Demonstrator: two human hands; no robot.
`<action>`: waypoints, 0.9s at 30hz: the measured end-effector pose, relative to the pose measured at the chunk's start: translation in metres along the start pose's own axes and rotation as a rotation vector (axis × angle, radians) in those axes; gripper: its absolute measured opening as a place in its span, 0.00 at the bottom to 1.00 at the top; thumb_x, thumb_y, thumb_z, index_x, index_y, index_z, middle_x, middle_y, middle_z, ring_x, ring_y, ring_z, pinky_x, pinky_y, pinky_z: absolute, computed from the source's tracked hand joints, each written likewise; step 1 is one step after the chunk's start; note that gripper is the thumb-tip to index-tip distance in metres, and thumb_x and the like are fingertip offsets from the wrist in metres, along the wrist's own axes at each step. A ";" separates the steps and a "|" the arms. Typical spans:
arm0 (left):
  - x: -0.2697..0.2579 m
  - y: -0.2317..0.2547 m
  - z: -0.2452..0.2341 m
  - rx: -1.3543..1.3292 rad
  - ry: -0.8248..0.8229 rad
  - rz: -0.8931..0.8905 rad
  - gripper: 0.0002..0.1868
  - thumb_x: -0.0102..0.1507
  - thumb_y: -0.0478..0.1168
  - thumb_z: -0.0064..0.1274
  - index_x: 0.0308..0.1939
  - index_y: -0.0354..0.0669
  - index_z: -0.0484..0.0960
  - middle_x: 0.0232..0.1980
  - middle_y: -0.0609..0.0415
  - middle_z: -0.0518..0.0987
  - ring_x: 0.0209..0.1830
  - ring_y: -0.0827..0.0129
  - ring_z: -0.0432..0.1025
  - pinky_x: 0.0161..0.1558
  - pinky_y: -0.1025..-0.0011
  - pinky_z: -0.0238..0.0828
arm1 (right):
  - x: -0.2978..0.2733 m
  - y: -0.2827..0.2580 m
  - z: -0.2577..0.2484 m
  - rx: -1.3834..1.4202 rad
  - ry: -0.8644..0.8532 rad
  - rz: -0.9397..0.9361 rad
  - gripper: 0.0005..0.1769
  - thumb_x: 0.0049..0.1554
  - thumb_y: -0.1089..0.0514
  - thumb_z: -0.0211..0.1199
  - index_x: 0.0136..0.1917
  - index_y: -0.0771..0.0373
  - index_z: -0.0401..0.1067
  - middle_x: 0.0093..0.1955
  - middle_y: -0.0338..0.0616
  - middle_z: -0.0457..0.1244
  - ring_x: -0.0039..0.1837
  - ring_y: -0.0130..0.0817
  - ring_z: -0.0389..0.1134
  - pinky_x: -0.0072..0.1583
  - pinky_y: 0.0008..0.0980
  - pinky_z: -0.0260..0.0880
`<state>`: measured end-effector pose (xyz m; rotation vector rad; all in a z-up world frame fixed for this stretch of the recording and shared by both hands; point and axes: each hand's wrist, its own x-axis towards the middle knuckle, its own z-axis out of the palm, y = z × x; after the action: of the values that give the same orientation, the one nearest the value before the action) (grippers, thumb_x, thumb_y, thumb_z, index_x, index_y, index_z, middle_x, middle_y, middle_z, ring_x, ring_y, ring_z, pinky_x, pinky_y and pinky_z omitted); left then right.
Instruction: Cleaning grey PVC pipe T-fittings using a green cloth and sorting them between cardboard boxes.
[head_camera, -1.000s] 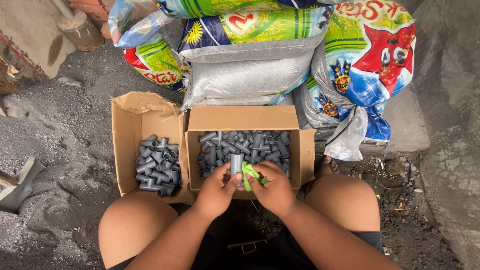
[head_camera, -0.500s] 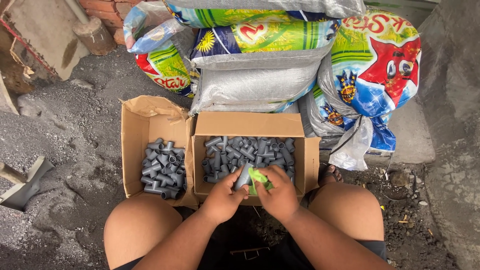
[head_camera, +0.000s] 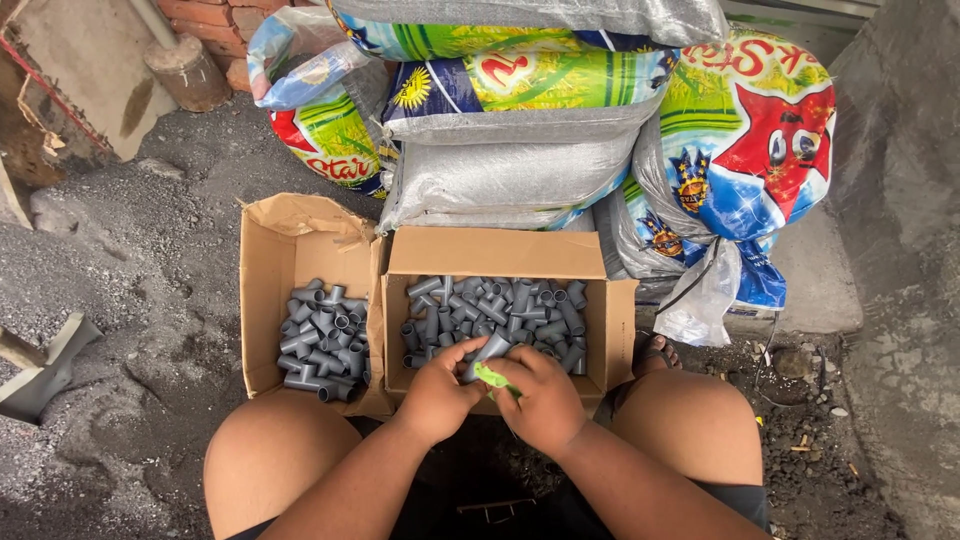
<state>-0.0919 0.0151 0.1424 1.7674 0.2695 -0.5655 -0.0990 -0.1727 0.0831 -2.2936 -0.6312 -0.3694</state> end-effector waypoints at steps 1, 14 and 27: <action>0.000 0.001 -0.001 -0.024 -0.005 -0.029 0.35 0.59 0.33 0.61 0.70 0.65 0.79 0.41 0.58 0.80 0.34 0.76 0.71 0.39 0.78 0.69 | 0.002 -0.001 0.000 -0.034 -0.038 -0.015 0.20 0.52 0.63 0.65 0.60 0.58 0.76 0.51 0.44 0.66 0.49 0.44 0.68 0.48 0.44 0.70; 0.004 -0.008 0.004 0.007 0.098 0.054 0.29 0.56 0.36 0.67 0.62 0.57 0.83 0.64 0.61 0.78 0.53 0.72 0.76 0.49 0.78 0.78 | 0.006 0.003 -0.001 0.081 0.000 0.056 0.20 0.54 0.63 0.65 0.61 0.60 0.76 0.54 0.47 0.73 0.52 0.42 0.75 0.52 0.39 0.77; 0.021 -0.044 0.011 0.024 0.228 0.321 0.29 0.53 0.34 0.69 0.59 0.52 0.85 0.68 0.59 0.72 0.60 0.71 0.75 0.62 0.73 0.76 | 0.008 0.005 -0.001 0.118 0.102 0.156 0.18 0.55 0.62 0.63 0.60 0.57 0.78 0.55 0.43 0.73 0.55 0.38 0.75 0.56 0.35 0.76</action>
<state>-0.0967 0.0140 0.0927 1.8526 0.1310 -0.1382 -0.0899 -0.1739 0.0850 -2.1797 -0.4092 -0.3619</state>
